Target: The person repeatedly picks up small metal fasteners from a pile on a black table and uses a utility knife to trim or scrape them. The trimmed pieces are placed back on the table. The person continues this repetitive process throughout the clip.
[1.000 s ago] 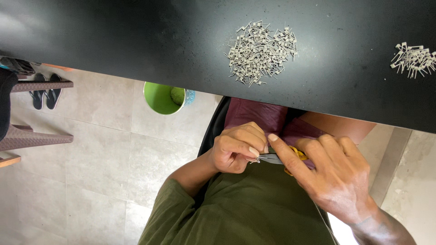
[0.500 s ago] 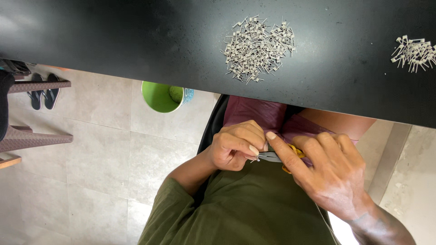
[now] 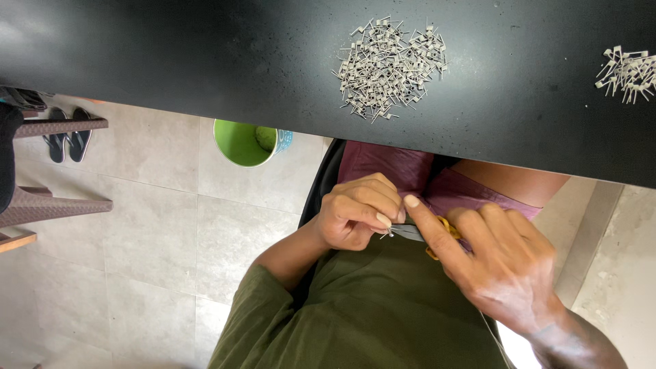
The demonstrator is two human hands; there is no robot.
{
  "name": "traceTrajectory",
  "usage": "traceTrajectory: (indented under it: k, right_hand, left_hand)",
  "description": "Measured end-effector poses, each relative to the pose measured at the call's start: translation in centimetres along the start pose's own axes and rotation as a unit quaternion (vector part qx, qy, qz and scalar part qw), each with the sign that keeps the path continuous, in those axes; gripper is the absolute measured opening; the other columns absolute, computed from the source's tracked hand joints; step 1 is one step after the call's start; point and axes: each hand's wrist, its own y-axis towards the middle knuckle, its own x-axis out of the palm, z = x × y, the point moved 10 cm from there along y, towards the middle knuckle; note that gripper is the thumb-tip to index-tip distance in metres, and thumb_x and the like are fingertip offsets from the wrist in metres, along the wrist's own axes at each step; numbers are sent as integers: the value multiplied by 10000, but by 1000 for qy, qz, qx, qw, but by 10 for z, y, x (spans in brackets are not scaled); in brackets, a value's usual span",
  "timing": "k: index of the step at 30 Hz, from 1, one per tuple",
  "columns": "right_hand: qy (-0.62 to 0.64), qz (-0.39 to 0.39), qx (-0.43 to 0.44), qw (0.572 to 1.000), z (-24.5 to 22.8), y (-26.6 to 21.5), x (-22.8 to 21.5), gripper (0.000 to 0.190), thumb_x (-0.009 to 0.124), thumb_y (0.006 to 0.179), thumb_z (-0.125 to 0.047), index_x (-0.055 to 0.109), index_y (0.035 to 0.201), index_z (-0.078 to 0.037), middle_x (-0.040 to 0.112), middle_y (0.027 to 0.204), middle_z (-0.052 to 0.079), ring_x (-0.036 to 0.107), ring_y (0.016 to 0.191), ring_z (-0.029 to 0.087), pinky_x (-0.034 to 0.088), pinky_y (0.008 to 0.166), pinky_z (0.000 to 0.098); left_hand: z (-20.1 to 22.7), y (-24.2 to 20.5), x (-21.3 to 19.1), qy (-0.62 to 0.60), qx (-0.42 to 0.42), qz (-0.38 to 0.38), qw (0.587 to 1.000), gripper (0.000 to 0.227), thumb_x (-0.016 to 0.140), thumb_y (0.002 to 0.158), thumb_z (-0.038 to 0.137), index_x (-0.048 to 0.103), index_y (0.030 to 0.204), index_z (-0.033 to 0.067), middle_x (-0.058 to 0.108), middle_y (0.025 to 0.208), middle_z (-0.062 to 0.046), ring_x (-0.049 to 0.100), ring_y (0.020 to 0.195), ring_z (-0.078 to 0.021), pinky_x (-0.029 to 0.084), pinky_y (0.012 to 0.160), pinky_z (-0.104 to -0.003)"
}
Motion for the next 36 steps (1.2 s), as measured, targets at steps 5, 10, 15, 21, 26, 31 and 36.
traceTrajectory:
  k: [5,10,15,21,26,31,36]
  right_hand:
    - [40,5,28,999,8,-19,8,335,491,1082,-181,733,1309,-133,645,891,39,497,660,221,350,603,360]
    - [127,3,66,990,6,-32,24,534,515,840,147,694,1308,-37,456,748,50,405,614,245,366,541,374]
    - [184,35,87,978,-2,-31,28,346,435,1071,-128,666,1311,-34,621,897,102,463,656,259,364,598,389]
    - [176,45,105,978,-4,-36,33,361,512,1001,-7,674,1316,-74,649,983,75,546,776,259,392,688,411]
    - [168,34,105,980,-5,-37,35,367,532,1002,-32,665,1338,-96,660,1019,57,566,805,252,394,723,413]
    - [168,17,104,980,-6,-37,39,336,545,1027,-103,662,1342,-104,670,1023,48,561,793,259,395,724,432]
    - [176,46,104,978,-6,-35,35,384,539,984,49,678,1322,-67,552,854,78,472,666,244,376,603,394]
  left_hand:
    - [3,4,-3,24,1,-43,999,34,562,1061,69,570,1034,87,700,936,-95,711,800,-276,560,749,-442]
    - [4,1,-2,74,3,-79,994,51,560,1072,127,580,1026,118,695,974,-53,701,832,-256,546,801,-441]
    - [14,0,1,174,49,-91,979,63,579,1072,178,564,1049,121,685,995,-42,701,843,-239,524,826,-425]
    - [17,2,0,197,54,-92,975,35,559,1077,158,537,1063,134,666,1002,-38,676,844,-236,506,839,-421]
    - [19,4,1,200,63,-84,974,52,576,1069,147,529,1067,126,665,991,-47,675,830,-237,512,824,-418]
    - [15,2,1,194,46,-96,975,45,557,1077,165,538,1062,127,665,996,-46,671,837,-252,511,838,-443]
    - [10,-2,-1,180,33,-92,979,49,589,1053,109,554,1030,135,660,984,-40,676,824,-239,511,820,-433]
